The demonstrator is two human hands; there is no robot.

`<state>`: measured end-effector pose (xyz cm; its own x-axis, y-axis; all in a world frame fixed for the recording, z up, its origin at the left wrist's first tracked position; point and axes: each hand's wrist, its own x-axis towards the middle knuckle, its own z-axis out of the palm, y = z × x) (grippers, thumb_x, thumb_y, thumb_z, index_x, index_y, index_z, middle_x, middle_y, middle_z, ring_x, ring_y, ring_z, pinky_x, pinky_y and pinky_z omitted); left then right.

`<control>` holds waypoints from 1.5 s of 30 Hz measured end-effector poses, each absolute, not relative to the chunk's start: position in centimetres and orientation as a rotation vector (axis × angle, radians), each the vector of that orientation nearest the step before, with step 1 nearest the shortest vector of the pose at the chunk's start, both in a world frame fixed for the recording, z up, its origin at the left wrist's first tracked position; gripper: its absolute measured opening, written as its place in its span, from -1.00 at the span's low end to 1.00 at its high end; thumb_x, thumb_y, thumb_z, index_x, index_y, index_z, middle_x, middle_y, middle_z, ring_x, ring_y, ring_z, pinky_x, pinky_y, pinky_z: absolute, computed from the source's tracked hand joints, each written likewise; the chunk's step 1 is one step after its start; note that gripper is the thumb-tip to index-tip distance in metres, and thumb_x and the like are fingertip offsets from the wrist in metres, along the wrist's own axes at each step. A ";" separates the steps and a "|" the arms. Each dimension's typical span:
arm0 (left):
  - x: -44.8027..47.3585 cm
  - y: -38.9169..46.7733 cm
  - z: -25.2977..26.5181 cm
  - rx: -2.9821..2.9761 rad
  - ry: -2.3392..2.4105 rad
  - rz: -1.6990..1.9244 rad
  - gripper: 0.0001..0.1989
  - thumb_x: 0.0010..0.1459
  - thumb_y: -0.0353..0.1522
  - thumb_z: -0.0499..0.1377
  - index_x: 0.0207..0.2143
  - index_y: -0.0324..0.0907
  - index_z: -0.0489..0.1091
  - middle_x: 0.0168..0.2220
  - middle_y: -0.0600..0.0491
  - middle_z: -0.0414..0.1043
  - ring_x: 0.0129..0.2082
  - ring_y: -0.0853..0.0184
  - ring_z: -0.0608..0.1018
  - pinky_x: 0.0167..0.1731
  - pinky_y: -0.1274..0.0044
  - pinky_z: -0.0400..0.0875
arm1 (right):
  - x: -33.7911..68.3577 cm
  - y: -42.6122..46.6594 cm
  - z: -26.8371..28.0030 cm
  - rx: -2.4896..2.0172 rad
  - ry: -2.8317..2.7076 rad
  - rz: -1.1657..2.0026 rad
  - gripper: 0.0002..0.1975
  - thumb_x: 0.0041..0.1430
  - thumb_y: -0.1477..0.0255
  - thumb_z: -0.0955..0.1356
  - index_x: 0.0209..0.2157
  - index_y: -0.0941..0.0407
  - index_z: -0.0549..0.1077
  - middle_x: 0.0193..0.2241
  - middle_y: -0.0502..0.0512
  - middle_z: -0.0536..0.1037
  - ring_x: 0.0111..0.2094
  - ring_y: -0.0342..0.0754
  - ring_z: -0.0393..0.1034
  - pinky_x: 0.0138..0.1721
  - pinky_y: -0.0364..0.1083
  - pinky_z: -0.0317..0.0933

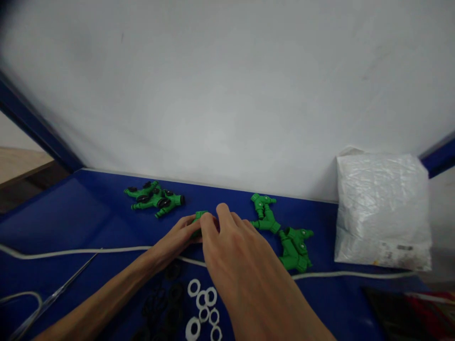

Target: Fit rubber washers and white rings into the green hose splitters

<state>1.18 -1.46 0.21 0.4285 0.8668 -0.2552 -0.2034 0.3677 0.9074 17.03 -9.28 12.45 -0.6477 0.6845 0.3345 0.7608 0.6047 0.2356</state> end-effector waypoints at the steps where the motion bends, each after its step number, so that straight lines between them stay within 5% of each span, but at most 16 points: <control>1: 1.2 -1.5 0.2 0.956 0.859 0.813 -0.58 0.14 -0.06 0.28 -0.23 -0.27 0.47 -0.27 -0.03 0.57 -0.38 0.30 0.62 -0.21 0.49 0.49 | 16.6 -9.3 12.6 -1.207 -2.635 -0.555 -0.66 -0.09 0.56 0.22 -0.26 0.19 0.50 -0.35 0.28 0.55 -0.36 0.10 0.50 -0.38 -0.02 0.46; 7: 1.3 -1.6 0.2 1.039 0.868 0.815 -0.61 0.17 -0.05 0.24 -0.36 -0.23 0.47 -0.45 0.04 0.52 -0.40 0.33 0.54 -0.29 0.55 0.40 | 16.3 -9.3 11.2 -1.263 -2.578 -0.607 -0.71 0.01 0.58 0.24 -0.21 0.17 0.45 -0.34 0.27 0.55 -0.31 0.15 0.50 -0.30 0.09 0.47; 13: 1.2 -1.7 0.5 0.989 0.874 0.851 -0.62 0.15 -0.07 0.25 -0.33 -0.23 0.50 -0.39 0.03 0.54 -0.42 0.34 0.54 -0.29 0.54 0.40 | 16.2 -9.5 12.7 -1.332 -2.591 -0.406 -0.65 0.14 0.52 0.21 -0.06 0.17 0.44 -0.22 0.30 0.59 -0.31 0.12 0.53 -0.37 0.01 0.46; 21: 1.2 -1.3 0.1 0.935 0.841 0.832 -0.59 0.14 -0.05 0.26 -0.27 -0.26 0.50 -0.40 0.01 0.53 -0.47 0.35 0.54 -0.33 0.53 0.42 | 16.3 -9.2 11.7 -1.405 -2.534 -0.598 -0.71 0.04 0.67 0.24 -0.23 0.15 0.45 -0.37 0.20 0.53 -0.40 0.07 0.49 -0.39 0.01 0.45; 27: 1.2 -1.4 0.3 0.922 0.881 0.866 -0.59 0.15 -0.06 0.25 -0.27 -0.27 0.49 -0.39 0.00 0.53 -0.49 0.35 0.54 -0.34 0.51 0.42 | 16.4 -9.4 11.4 -1.383 -2.564 -0.485 -0.61 0.09 0.61 0.23 -0.03 0.16 0.40 -0.22 0.27 0.55 -0.37 0.07 0.51 -0.38 -0.01 0.45; 37: 1.2 -1.4 0.3 0.936 0.844 0.863 -0.58 0.15 -0.06 0.25 -0.27 -0.28 0.49 -0.39 0.00 0.53 -0.49 0.37 0.54 -0.37 0.53 0.43 | 17.0 -9.0 10.6 -1.338 -2.552 -0.531 -0.69 0.06 0.63 0.22 -0.15 0.17 0.40 -0.24 0.28 0.51 -0.26 0.12 0.53 -0.27 0.06 0.48; 41: 1.2 -1.6 0.6 0.936 0.886 0.871 -0.62 0.17 -0.09 0.24 -0.27 -0.27 0.46 -0.39 0.02 0.52 -0.51 0.38 0.54 -0.36 0.54 0.44 | 17.3 -9.4 10.6 -1.156 -2.560 -0.614 -0.51 0.02 0.64 0.17 0.04 0.29 0.33 -0.13 0.43 0.52 -0.12 0.20 0.52 -0.26 0.05 0.48; 45: 1.2 -1.6 0.6 0.956 0.881 0.863 -0.63 0.20 -0.10 0.22 -0.26 -0.27 0.45 -0.38 0.02 0.52 -0.51 0.38 0.54 -0.35 0.54 0.44 | 16.7 -9.7 11.2 -1.147 -2.541 -0.598 -0.48 -0.06 0.65 0.16 0.00 0.32 0.33 -0.14 0.51 0.52 -0.18 0.21 0.53 -0.33 0.05 0.48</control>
